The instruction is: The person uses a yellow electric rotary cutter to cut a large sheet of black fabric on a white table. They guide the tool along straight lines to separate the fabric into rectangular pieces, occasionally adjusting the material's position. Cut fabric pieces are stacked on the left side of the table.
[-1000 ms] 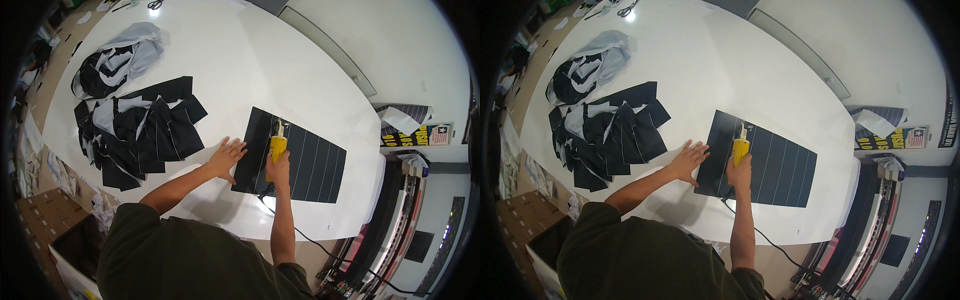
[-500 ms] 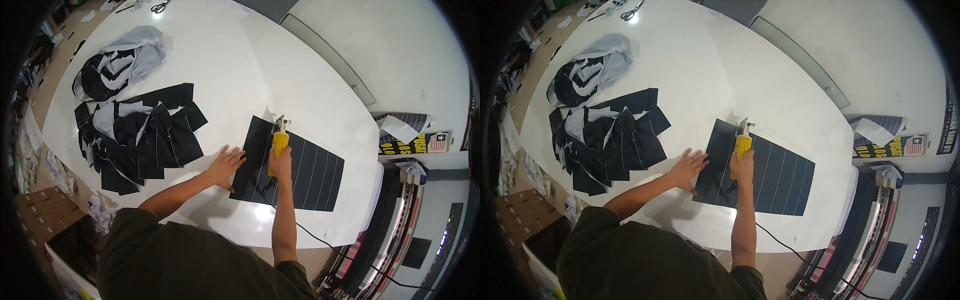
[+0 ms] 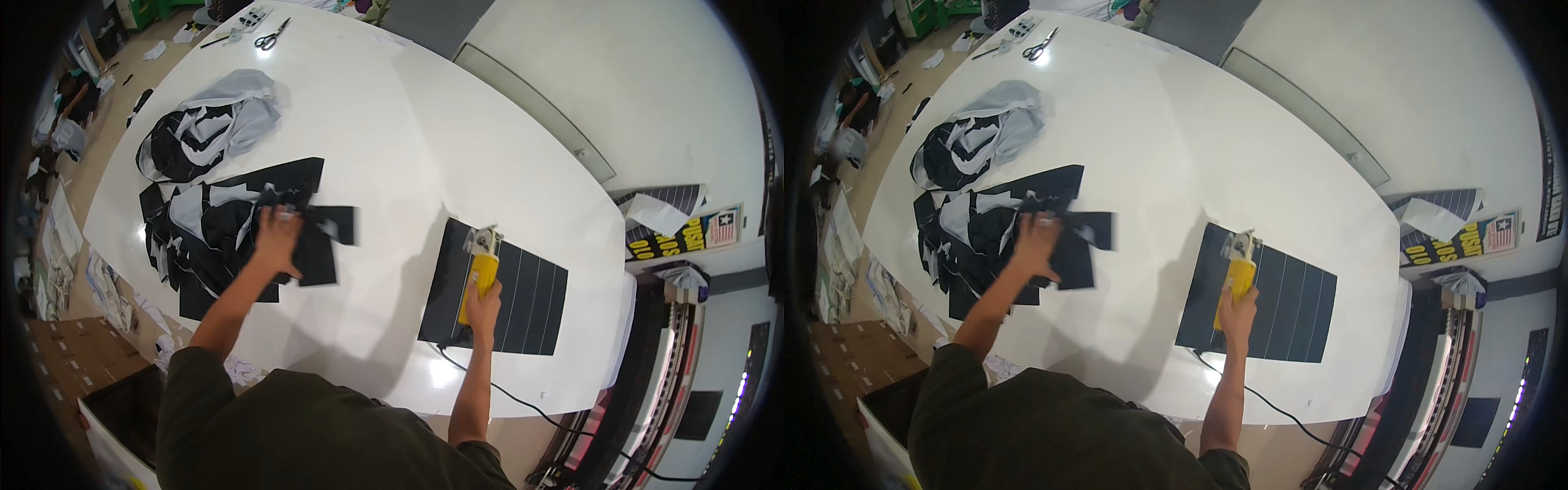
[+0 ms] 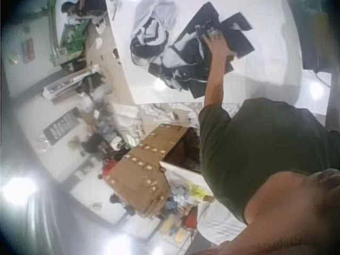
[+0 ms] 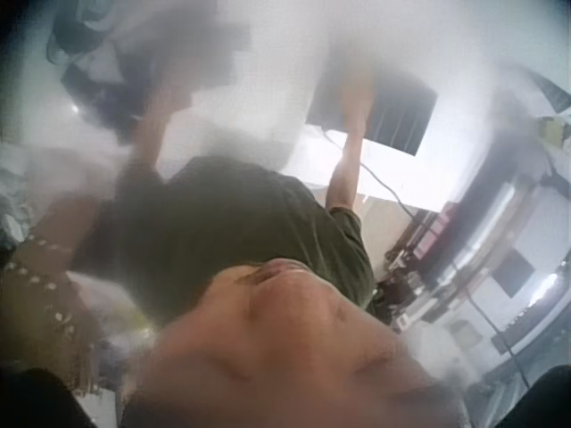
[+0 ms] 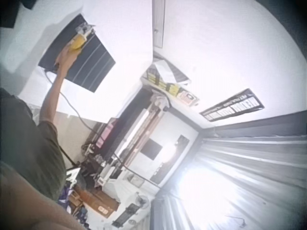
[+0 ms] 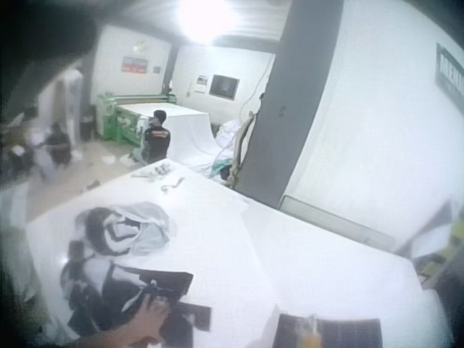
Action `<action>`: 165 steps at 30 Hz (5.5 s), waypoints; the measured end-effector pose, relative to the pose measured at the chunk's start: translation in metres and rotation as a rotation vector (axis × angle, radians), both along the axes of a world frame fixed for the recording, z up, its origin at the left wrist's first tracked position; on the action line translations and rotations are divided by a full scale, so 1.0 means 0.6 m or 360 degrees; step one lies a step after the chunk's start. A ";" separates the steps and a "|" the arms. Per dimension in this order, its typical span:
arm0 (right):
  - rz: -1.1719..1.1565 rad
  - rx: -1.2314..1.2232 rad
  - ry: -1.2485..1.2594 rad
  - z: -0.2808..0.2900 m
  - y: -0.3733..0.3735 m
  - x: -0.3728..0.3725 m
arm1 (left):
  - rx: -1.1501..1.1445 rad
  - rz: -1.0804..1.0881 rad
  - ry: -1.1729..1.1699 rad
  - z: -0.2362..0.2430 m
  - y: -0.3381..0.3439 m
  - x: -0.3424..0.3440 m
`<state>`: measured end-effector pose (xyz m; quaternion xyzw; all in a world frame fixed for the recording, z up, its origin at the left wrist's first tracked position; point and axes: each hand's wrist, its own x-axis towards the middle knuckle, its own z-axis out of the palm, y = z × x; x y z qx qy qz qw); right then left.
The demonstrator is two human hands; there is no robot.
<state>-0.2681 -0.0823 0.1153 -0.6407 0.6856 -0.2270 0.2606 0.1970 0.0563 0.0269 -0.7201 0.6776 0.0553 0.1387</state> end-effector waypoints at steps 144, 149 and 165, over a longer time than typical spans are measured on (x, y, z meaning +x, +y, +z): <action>-0.0226 0.0310 0.0265 0.028 0.435 -0.163 | -0.0158 -0.0785 0.0780 -0.062 -0.168 -0.535; -0.0007 0.0308 0.0297 0.000 0.519 -0.161 | -0.0048 -0.0854 0.0644 -0.037 -0.141 -0.447; -0.0019 0.0488 0.0242 -0.003 0.482 -0.079 | 0.0066 -0.0786 0.0581 -0.021 -0.099 -0.363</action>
